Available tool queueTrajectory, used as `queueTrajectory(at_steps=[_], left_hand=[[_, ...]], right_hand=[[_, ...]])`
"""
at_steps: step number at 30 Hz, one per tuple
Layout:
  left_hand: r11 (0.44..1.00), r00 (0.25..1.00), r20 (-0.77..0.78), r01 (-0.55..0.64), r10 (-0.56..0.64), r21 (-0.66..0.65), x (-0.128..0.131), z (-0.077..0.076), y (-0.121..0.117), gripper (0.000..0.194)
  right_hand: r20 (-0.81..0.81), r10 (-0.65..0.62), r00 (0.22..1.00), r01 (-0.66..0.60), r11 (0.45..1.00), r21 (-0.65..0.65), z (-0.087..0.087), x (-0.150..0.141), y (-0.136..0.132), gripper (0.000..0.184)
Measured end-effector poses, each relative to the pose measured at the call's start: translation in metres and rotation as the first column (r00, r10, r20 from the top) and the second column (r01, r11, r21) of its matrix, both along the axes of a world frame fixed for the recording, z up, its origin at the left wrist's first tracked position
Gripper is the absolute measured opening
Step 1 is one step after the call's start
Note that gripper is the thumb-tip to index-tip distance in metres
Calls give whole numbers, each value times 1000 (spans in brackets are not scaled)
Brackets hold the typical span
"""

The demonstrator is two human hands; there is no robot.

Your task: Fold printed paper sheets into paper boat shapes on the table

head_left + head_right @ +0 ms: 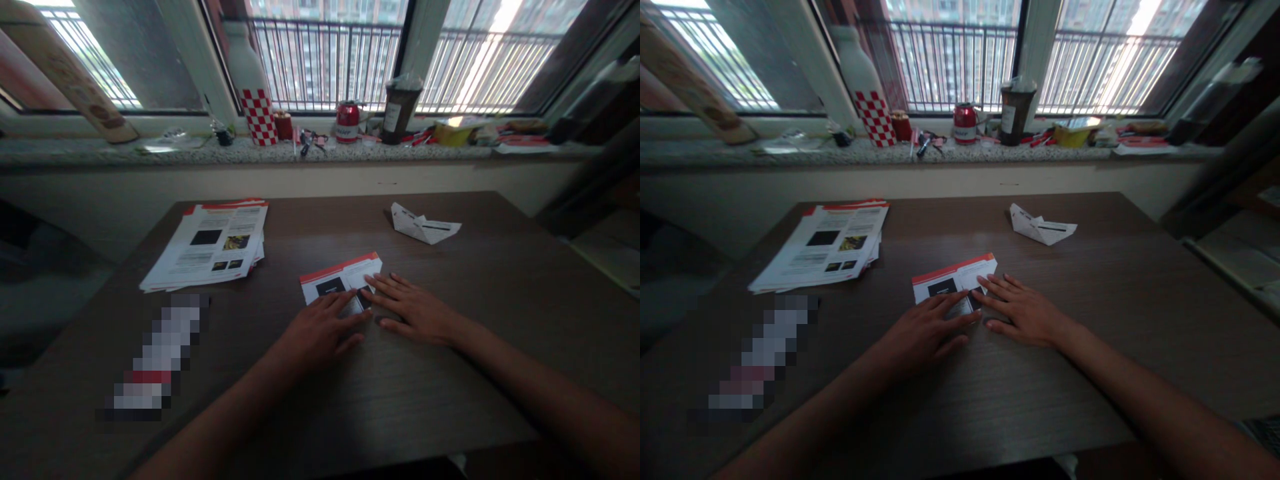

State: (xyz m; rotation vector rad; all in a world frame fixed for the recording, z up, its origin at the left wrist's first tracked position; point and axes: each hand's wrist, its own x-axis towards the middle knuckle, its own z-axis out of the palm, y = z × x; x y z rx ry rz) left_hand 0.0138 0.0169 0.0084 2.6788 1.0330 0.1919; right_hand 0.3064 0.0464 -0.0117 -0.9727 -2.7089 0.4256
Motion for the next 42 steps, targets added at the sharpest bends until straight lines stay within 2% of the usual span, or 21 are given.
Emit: queueTrajectory(at_steps=[9,14,20,32,42], left_hand=[[1000,1000,0,9,-9,-11,0,2,1,48],[1000,1000,17,16,-16,0,0,1,1,48],[1000,1000,8,9,-9,-27,-2,0,2,51],[999,1000,25,0,1,-46,-1,2,4,49],[999,999,39,1,1,-32,-1,-5,6,53]], right_hand=[[65,-7,998,6,1000,6,-1,1,6,68],[14,-110,994,109,993,37,-8,5,23,63],[27,-243,970,241,967,78,-13,9,38,64],[48,-243,969,240,968,70,-15,10,37,68],[89,-246,965,238,967,91,-16,10,37,68]])
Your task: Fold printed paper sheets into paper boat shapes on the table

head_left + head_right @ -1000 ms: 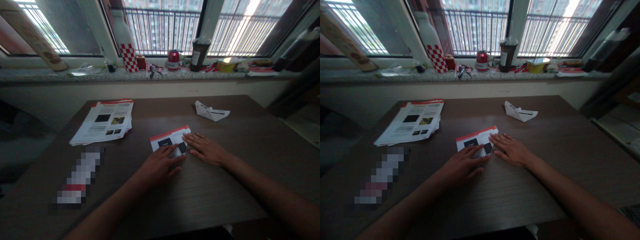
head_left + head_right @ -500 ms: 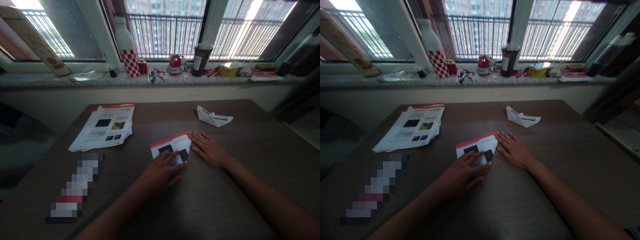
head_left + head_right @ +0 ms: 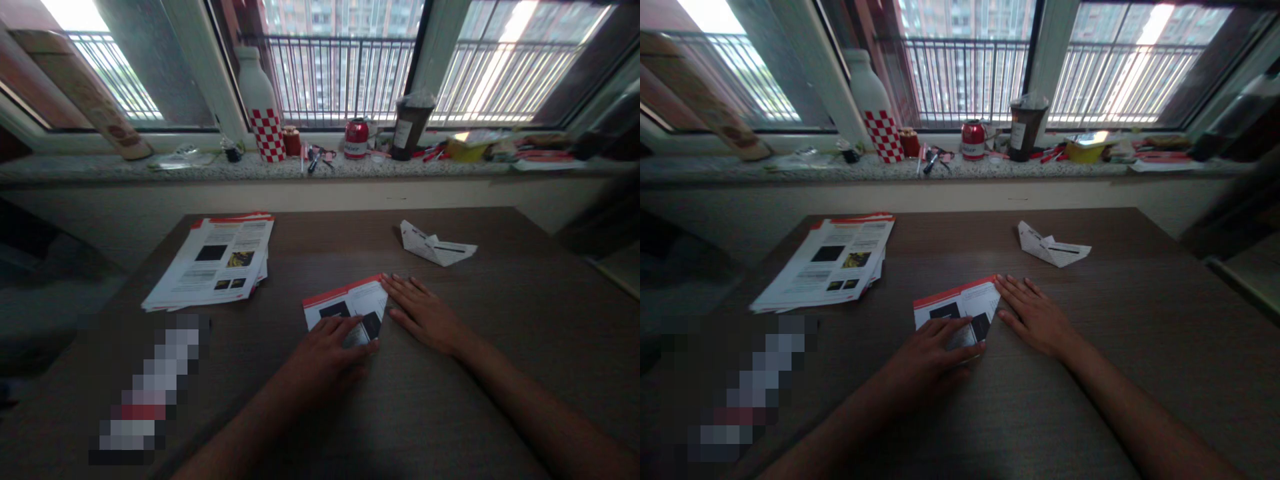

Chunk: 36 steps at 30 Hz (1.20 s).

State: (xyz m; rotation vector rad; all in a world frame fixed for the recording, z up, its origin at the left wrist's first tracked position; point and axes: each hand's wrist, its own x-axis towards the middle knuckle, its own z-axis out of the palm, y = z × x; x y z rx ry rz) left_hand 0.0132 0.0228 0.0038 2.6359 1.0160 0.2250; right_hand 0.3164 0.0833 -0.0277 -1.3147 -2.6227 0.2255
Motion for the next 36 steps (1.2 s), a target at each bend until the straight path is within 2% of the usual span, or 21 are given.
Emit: queueTrajectory(at_steps=[6,11,21,25,29,36], left_hand=[[999,1000,-22,-21,22,29,3,-3,2,53],[998,999,-27,36,-35,52,0,-2,3,46],[998,998,-46,54,-53,19,-1,1,3,45],[998,997,-31,66,-66,12,-2,-2,3,45],[999,999,-18,47,-47,11,-4,-4,2,52],[999,999,1,35,-35,4,-4,-1,3,50]], right_hand=[[7,8,1000,-8,1000,22,-2,0,1,70],[-2,17,1000,-17,999,38,-3,0,1,69],[17,10,1000,-11,1000,30,-1,-1,0,70],[22,10,1000,-11,999,35,-1,-1,1,71],[35,18,999,-19,999,36,-1,0,2,70],[45,9,999,-11,999,51,-3,0,1,72]])
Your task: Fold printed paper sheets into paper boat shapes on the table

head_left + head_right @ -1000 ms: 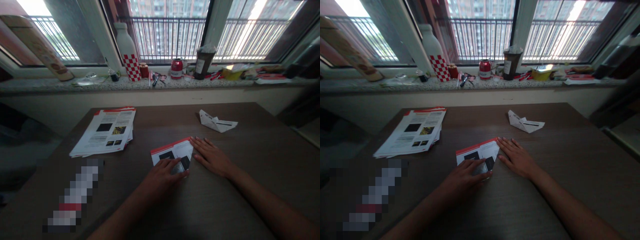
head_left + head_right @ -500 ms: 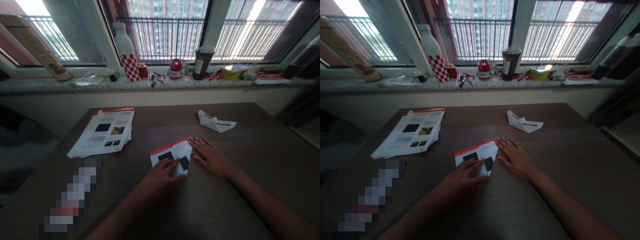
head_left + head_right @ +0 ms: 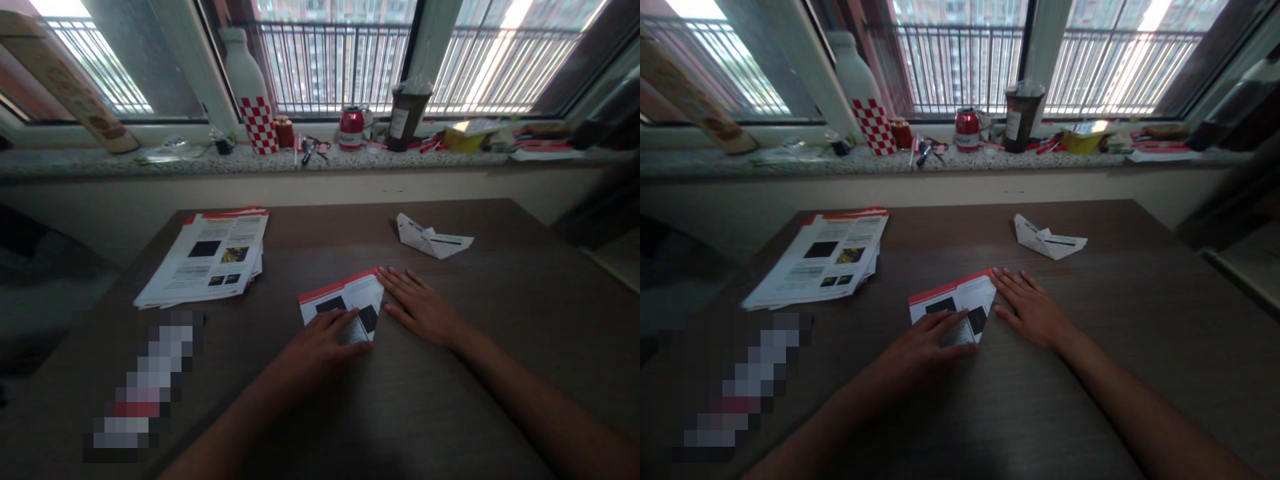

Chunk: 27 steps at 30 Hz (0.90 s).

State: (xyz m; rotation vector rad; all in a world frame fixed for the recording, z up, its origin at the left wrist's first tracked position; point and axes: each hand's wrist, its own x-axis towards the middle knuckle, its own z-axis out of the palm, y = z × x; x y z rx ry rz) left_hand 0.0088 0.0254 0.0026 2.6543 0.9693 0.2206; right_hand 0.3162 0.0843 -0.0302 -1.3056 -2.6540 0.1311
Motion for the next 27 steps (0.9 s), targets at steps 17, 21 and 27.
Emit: queueTrajectory(at_steps=[17,21,27], left_hand=[[999,999,12,39,-39,-26,-4,12,1,55],[999,999,30,35,-34,-30,-6,15,1,52],[1000,999,20,25,-25,9,-5,12,3,46]], right_hand=[[-209,166,964,-178,983,-40,18,-14,-12,52],[-188,151,971,-167,983,-73,18,-16,-16,47],[-165,141,976,-153,987,-59,19,-19,-17,47]])
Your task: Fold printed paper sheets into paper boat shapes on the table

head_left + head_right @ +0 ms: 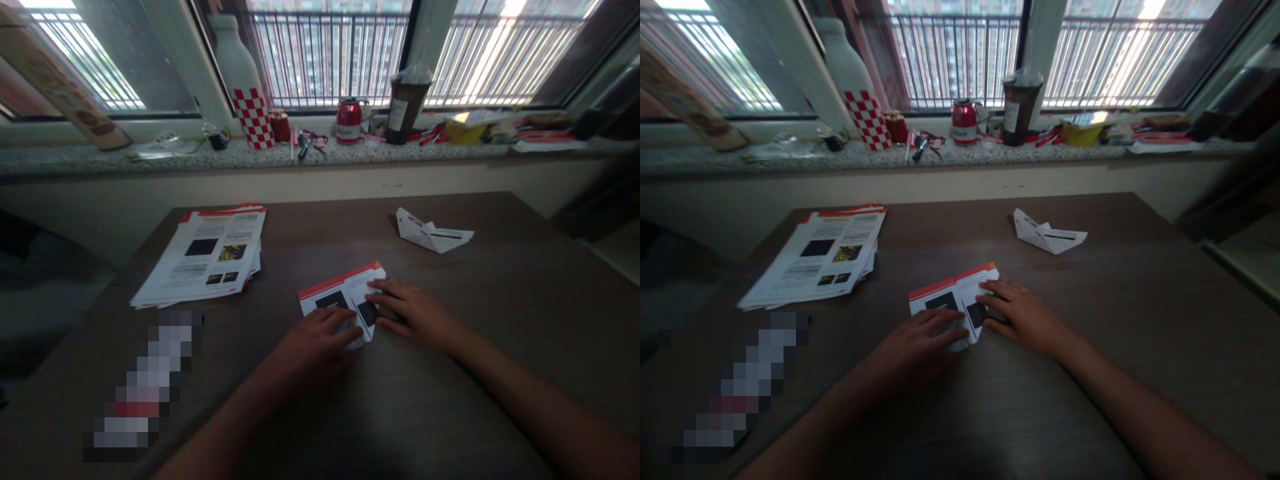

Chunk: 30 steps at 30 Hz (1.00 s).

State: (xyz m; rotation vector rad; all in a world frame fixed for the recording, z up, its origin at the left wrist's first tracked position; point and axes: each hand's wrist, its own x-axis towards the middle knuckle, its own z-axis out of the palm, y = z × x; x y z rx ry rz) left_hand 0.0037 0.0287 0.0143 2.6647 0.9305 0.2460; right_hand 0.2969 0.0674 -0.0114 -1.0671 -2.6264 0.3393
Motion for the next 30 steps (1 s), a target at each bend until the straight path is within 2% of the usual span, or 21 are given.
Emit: queueTrajectory(at_steps=[8,11,14,19,24,30], left_hand=[[998,1000,5,11,-11,70,5,-4,0,34],[996,1000,14,5,-7,86,6,-4,0,31],[996,1000,16,-1,0,89,5,-3,0,31],[998,999,35,40,-42,50,-4,1,4,23],[1000,1000,8,7,-7,4,-16,5,11,21],[998,999,51,-12,15,-55,-27,16,13,19]], right_hand=[[-76,64,995,-61,998,35,-2,-3,-1,41],[-100,133,986,-134,991,-1,-1,-6,-4,36],[-123,142,982,-147,988,-36,0,-8,-7,34],[-115,141,983,-148,987,-59,2,-8,-7,38],[-117,148,982,-156,986,-66,4,-8,-7,34],[-139,153,978,-165,983,-76,5,-10,-6,34]])
